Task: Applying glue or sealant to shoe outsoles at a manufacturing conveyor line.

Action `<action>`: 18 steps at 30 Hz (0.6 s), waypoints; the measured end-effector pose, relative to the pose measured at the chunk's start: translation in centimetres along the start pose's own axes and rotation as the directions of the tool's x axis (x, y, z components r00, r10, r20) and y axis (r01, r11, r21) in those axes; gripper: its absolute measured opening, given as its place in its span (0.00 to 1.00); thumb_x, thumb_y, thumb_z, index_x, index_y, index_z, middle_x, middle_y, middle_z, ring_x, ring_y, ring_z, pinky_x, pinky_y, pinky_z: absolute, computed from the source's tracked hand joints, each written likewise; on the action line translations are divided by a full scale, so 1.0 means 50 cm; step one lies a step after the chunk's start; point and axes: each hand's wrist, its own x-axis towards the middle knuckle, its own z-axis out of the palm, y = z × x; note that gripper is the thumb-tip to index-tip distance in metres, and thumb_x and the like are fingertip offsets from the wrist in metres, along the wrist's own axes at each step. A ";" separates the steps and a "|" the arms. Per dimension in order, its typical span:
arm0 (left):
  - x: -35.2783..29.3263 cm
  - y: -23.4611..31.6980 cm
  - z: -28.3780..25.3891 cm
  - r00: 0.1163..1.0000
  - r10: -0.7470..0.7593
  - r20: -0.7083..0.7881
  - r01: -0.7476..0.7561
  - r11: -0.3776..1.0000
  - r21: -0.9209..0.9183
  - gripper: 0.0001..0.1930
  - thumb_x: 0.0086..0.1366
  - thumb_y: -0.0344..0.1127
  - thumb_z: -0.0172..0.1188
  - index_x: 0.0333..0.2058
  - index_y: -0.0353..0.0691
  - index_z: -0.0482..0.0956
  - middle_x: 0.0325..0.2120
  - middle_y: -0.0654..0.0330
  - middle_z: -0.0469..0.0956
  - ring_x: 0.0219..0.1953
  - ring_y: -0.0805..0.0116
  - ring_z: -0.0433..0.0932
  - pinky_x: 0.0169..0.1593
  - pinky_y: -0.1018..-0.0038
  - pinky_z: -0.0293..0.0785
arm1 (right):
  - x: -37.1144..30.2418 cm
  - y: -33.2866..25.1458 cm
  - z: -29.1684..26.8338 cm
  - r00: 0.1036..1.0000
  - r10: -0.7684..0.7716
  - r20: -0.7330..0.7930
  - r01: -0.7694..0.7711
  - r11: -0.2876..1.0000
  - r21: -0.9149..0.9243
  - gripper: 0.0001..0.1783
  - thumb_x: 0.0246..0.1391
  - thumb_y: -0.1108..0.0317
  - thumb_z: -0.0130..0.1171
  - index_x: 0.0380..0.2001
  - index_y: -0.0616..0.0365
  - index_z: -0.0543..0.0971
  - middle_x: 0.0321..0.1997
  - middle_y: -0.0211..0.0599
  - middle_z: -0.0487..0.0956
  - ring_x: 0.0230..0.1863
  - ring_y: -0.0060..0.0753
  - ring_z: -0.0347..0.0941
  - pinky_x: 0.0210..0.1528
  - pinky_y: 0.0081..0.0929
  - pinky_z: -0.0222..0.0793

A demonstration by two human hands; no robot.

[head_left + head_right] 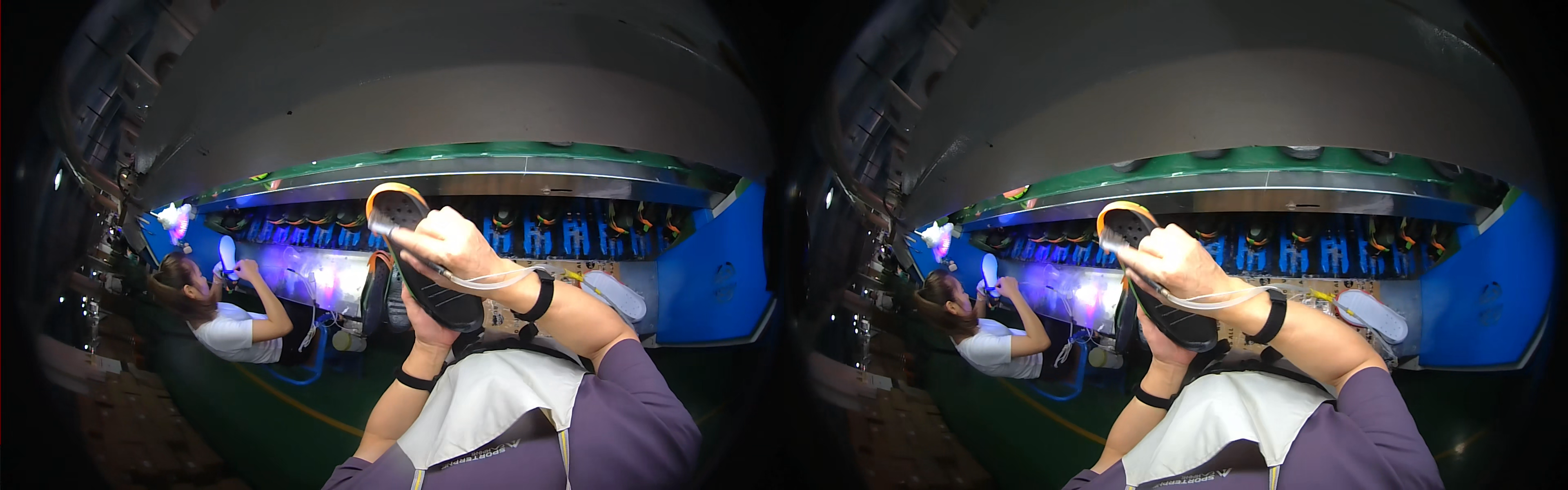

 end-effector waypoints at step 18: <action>0.009 0.033 -0.013 0.991 0.131 0.022 -0.132 0.965 0.228 0.34 0.77 0.64 0.37 0.69 0.50 0.70 0.67 0.58 0.72 0.69 0.56 0.70 0.71 0.56 0.67 | 0.004 0.018 0.001 0.985 -0.105 0.134 0.095 0.992 0.078 0.18 0.50 0.64 0.68 0.47 0.51 0.85 0.29 0.30 0.75 0.37 0.38 0.73 0.42 0.37 0.62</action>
